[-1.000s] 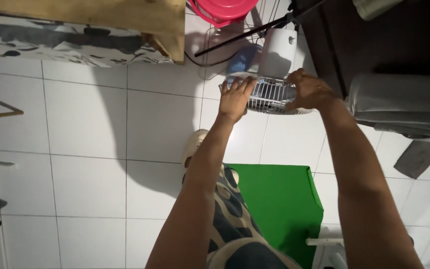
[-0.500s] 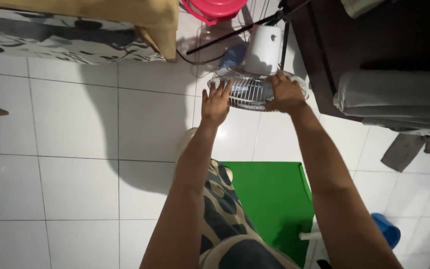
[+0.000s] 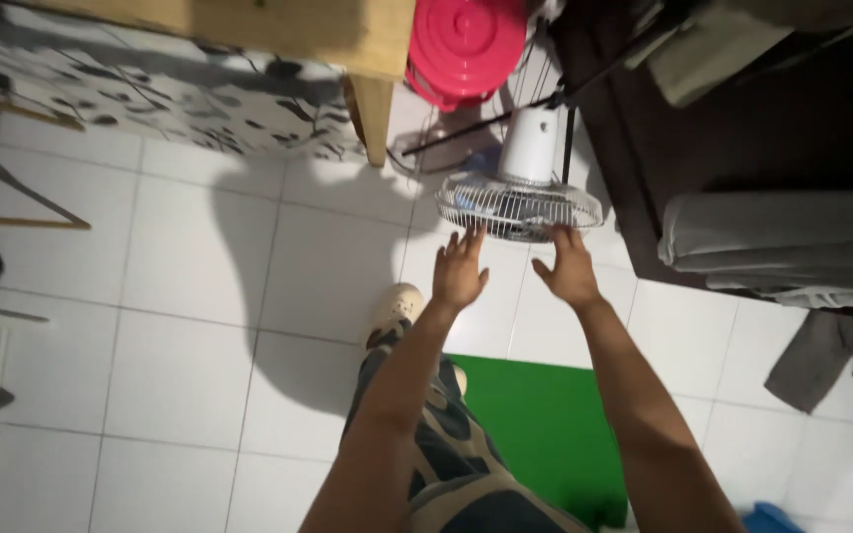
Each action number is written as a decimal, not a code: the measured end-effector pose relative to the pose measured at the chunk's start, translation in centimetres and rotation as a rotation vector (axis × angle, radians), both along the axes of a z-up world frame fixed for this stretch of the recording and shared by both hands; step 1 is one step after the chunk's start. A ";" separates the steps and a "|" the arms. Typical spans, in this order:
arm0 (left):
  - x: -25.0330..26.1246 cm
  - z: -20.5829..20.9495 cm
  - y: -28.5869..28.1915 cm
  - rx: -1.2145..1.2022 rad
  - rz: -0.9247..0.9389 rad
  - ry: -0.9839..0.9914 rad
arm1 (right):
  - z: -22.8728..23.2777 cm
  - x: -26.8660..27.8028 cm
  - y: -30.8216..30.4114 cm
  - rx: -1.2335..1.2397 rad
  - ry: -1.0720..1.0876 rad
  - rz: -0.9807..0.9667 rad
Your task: The person is seen putting clothes and items into a bin or storage area.
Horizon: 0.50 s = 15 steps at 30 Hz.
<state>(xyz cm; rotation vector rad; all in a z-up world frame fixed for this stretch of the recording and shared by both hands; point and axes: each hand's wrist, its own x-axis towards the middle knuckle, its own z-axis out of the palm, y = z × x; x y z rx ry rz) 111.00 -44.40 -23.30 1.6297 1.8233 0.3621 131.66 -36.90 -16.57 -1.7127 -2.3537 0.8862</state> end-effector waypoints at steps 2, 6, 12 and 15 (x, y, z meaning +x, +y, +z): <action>0.5 1.2 -1.1 0.048 0.008 -0.006 | 0.2 1.4 -1.5 0.055 0.021 0.004; 2.0 3.7 -3.2 0.160 0.017 -0.036 | 2.2 4.2 -4.5 0.145 0.080 -0.041; 4.3 8.5 -5.6 0.228 -0.009 -0.067 | 5.6 7.9 -9.5 0.125 0.174 -0.229; 5.5 10.9 -6.2 0.257 -0.048 -0.076 | 7.8 9.3 -11.7 0.142 0.235 -0.286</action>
